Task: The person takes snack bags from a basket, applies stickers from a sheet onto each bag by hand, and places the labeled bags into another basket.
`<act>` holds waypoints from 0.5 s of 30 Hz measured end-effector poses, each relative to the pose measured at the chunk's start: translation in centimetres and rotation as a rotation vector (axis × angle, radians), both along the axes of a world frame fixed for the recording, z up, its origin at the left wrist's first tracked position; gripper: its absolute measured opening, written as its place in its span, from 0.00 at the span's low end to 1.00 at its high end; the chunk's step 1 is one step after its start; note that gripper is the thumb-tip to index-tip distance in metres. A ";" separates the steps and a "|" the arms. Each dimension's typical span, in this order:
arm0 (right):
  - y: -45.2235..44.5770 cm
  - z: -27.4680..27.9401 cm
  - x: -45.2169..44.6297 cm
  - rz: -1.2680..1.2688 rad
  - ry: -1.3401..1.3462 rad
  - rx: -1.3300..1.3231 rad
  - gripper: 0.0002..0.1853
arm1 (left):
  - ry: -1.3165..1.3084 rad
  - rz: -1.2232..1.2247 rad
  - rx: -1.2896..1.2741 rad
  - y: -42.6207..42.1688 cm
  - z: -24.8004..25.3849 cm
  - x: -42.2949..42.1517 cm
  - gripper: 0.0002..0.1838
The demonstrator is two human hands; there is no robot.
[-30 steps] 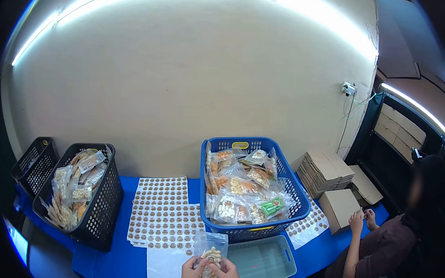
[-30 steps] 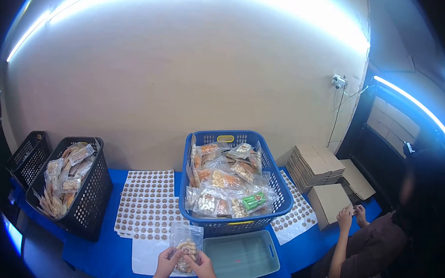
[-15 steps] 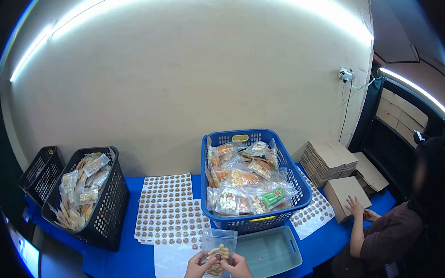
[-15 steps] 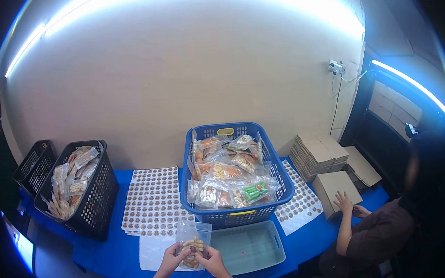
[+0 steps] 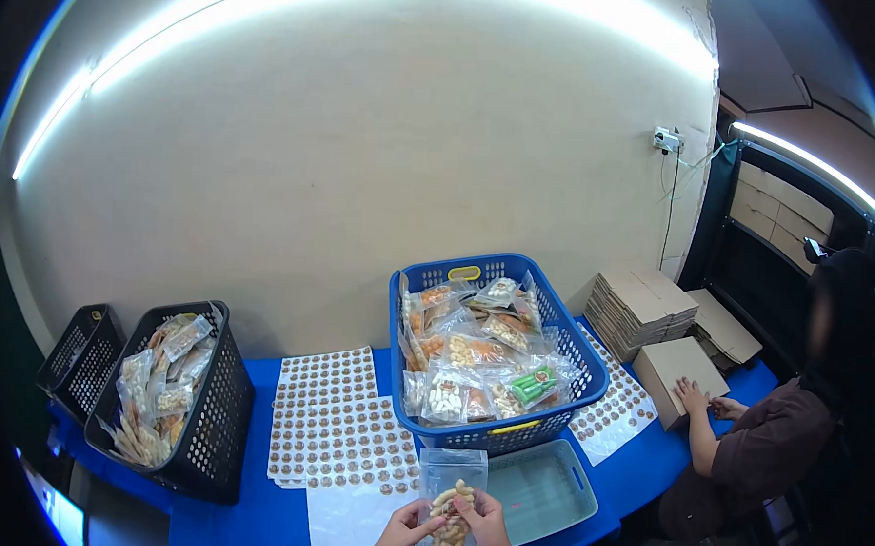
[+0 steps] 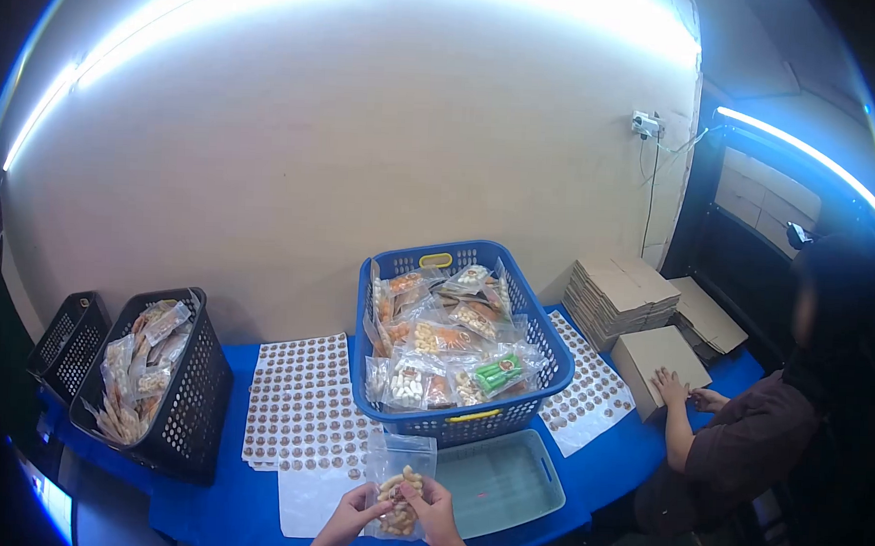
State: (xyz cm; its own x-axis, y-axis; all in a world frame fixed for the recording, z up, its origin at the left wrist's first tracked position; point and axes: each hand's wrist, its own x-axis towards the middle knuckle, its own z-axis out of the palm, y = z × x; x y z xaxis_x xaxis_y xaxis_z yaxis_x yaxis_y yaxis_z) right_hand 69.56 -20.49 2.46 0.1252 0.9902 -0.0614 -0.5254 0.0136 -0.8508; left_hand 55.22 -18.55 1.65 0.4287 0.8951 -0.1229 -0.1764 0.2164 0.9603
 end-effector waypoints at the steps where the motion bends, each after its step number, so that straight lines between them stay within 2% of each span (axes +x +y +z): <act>1: -0.2 0.5 0.1 -0.006 -0.048 0.002 0.12 | 0.012 -0.018 -0.003 0.1 0.0 -0.1 0.17; 5: -0.7 0.4 -0.5 -0.019 -0.238 0.060 0.11 | -0.084 0.117 0.017 -0.4 1.9 1.0 0.13; 8: -0.9 0.0 -0.9 -0.112 -0.333 0.128 0.11 | -0.026 0.193 0.120 -0.1 0.2 1.6 0.12; 11: -1.1 0.0 -0.7 -0.058 -0.129 0.109 0.11 | -0.047 0.186 0.107 -0.4 0.4 1.7 0.12; 15: -1.4 -0.6 -0.4 -0.026 -0.075 0.039 0.12 | -0.060 0.151 0.030 -0.5 -0.6 1.8 0.15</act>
